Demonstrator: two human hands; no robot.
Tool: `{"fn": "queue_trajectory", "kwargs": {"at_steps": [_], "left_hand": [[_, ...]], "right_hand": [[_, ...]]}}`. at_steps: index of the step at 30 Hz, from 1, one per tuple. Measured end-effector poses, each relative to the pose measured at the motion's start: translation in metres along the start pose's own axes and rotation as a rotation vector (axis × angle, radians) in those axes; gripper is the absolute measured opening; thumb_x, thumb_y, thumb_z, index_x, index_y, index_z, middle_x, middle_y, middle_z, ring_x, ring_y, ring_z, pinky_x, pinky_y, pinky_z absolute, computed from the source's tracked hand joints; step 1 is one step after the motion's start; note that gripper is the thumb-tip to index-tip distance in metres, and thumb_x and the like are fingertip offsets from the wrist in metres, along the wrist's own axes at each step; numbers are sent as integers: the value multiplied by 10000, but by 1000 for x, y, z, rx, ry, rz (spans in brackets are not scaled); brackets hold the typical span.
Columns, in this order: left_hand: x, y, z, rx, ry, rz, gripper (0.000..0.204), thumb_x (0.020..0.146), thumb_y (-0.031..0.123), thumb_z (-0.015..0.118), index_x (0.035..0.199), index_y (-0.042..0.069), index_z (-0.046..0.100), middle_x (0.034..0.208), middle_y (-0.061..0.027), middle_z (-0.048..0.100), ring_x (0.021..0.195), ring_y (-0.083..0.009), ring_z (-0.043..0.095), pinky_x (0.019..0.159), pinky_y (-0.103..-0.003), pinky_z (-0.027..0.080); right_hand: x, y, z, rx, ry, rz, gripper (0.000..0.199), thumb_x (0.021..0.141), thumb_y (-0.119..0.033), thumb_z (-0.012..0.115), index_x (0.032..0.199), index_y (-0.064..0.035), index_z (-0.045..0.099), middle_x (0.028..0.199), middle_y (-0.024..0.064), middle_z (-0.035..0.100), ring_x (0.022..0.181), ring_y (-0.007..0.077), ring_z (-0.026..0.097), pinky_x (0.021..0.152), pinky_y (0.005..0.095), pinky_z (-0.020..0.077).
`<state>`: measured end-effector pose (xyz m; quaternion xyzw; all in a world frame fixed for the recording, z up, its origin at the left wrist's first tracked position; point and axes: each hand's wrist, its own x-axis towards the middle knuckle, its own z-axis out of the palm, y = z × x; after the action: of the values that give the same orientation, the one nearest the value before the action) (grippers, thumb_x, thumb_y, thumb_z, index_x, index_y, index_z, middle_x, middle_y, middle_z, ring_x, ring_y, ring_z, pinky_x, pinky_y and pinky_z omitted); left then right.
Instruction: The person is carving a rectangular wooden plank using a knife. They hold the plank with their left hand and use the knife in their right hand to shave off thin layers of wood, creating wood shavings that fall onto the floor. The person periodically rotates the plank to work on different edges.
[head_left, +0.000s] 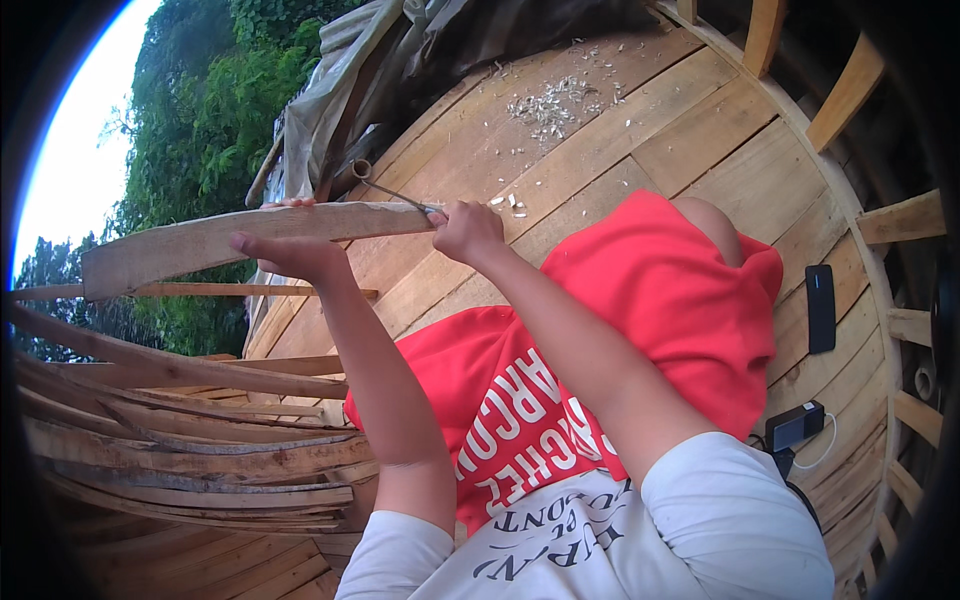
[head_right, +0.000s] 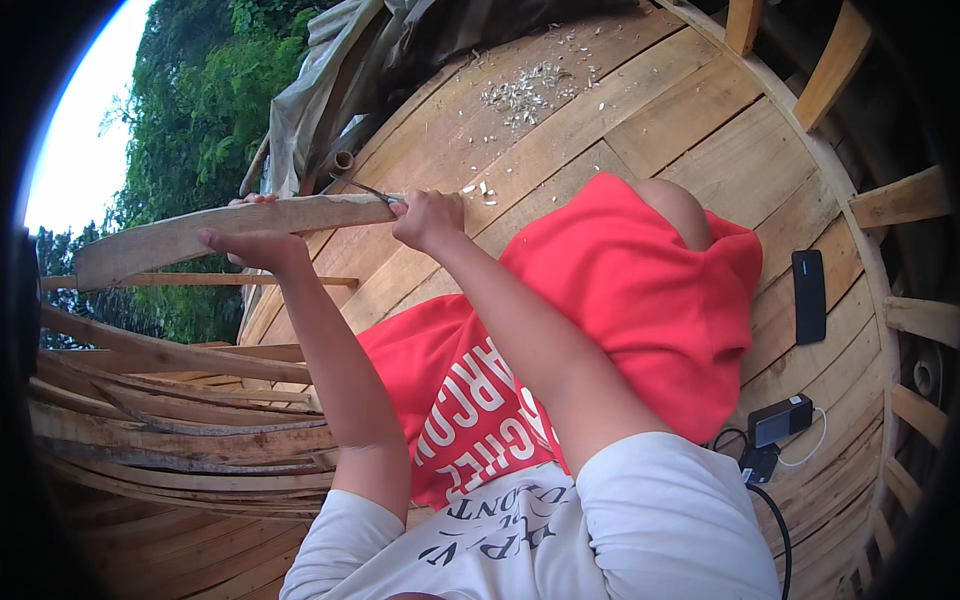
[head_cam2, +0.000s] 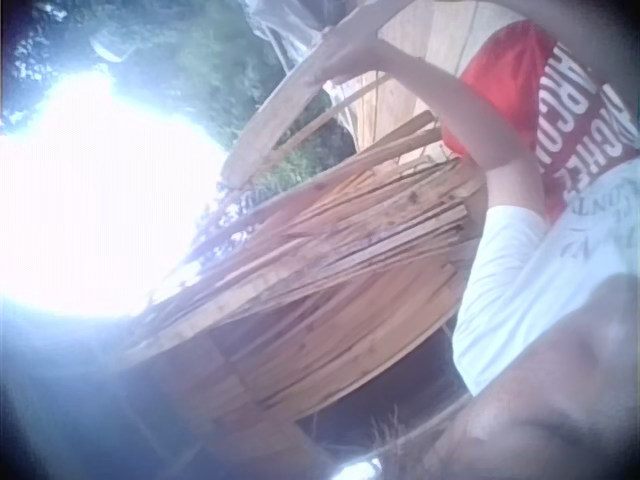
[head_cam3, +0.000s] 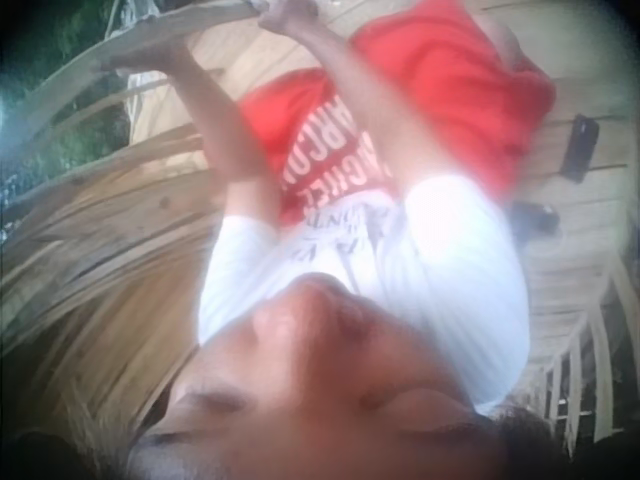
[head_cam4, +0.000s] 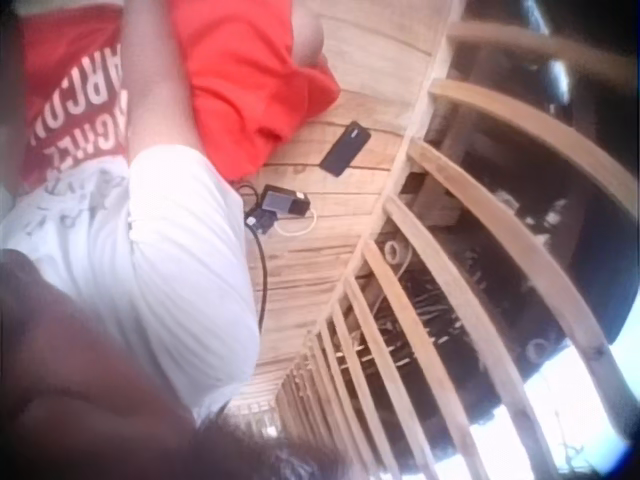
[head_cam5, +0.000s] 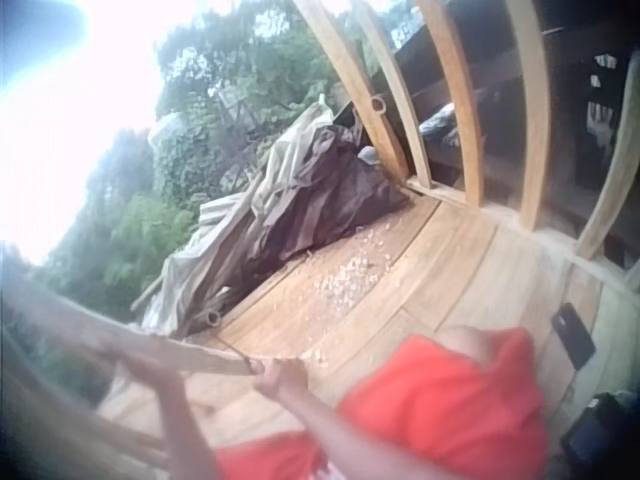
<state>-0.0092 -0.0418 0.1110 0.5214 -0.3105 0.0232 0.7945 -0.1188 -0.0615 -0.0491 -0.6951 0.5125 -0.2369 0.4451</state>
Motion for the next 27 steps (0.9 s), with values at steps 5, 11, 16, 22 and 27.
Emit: {"fn": "queue_trajectory", "kwargs": {"at_steps": [5,11,16,22,27], "left_hand": [[0,3,-12,-49,-71,-55,795,897,802,324,875,22,481,663,-97,521,615,-213,577,630,-346,533],[1,0,-25,-10,-57,-22,801,882,821,312,865,37,477,673,-93,516,616,-217,571,640,-353,528],[-7,5,10,-69,-119,-65,806,887,821,286,891,36,470,695,-94,521,633,-210,574,649,-359,532],[1,-4,-24,-41,-106,-39,788,890,813,307,899,41,468,689,-83,508,632,-205,571,643,-346,529],[-4,5,1,-36,-46,-39,758,914,776,327,887,32,469,672,-87,508,604,-204,559,616,-346,529]], "right_hand": [[7,15,-15,-159,-46,140,422,958,-407,504,985,-54,734,971,207,719,940,350,701,805,454,547],[-1,-33,-29,53,33,120,586,1000,-456,372,987,20,714,978,286,692,953,403,686,821,494,540],[29,38,-2,77,85,342,562,975,-400,352,932,10,734,974,226,715,1010,390,677,887,472,534],[0,-42,-24,102,-30,134,555,949,-390,347,988,21,718,1022,267,695,988,425,673,902,504,516],[14,0,-5,51,57,185,550,953,-386,352,972,25,716,991,268,697,985,432,669,913,498,512]]}}
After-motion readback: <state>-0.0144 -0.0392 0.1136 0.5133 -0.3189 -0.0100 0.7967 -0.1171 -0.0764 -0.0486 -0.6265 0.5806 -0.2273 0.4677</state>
